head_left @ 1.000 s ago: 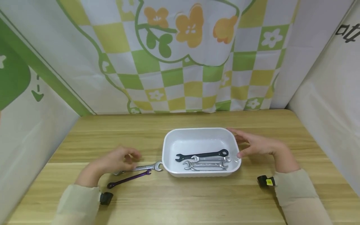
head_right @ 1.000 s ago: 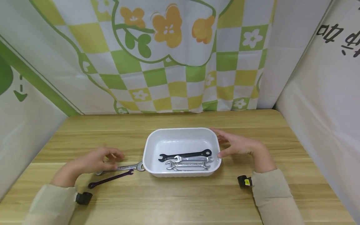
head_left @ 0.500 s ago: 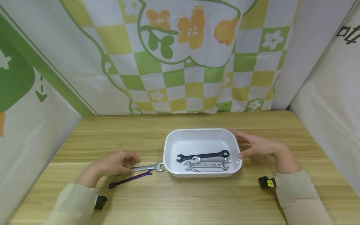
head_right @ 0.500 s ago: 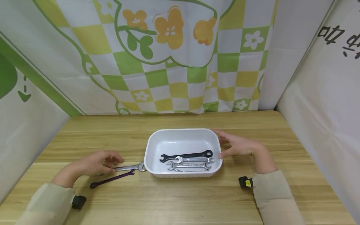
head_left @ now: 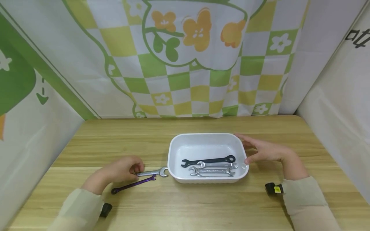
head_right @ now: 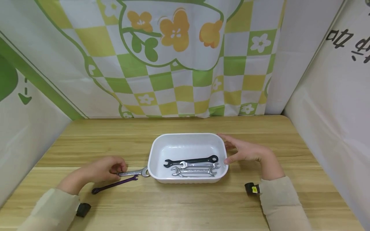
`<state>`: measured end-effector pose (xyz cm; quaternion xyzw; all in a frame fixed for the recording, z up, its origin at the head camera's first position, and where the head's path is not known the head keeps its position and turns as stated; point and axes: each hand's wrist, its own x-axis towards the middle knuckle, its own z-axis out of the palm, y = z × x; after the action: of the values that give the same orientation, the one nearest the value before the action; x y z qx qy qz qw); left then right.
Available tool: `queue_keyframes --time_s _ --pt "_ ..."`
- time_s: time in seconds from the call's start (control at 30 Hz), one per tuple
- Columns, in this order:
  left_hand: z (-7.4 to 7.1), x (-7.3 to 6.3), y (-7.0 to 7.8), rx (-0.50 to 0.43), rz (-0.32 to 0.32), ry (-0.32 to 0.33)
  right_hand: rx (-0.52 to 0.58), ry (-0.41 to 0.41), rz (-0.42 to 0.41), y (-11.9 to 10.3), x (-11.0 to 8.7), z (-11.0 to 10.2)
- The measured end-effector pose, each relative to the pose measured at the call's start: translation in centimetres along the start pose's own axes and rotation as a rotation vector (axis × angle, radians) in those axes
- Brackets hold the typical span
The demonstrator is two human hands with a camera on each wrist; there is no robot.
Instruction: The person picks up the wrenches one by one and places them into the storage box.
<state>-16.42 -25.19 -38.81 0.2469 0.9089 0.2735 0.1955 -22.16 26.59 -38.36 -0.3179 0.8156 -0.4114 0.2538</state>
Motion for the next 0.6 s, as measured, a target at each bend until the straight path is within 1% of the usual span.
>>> queue_keyframes --time_s 0.07,0.23,0.5,0.6 --pt "0.1 0.1 0.2 0.021 0.004 0.005 0.001 0.000 -0.005 0.0 0.0 0.0" --pt "0.1 0.3 0.6 0.070 -0.034 0.011 -0.002 0.003 -0.012 0.1 0.0 0.0" --pt "0.4 0.5 1.2 0.175 -0.131 0.029 -0.016 0.001 -0.013 0.3 0.1 0.0" --pt "0.4 0.5 1.5 0.204 -0.126 0.047 -0.011 0.003 -0.014 0.3 0.1 0.0"
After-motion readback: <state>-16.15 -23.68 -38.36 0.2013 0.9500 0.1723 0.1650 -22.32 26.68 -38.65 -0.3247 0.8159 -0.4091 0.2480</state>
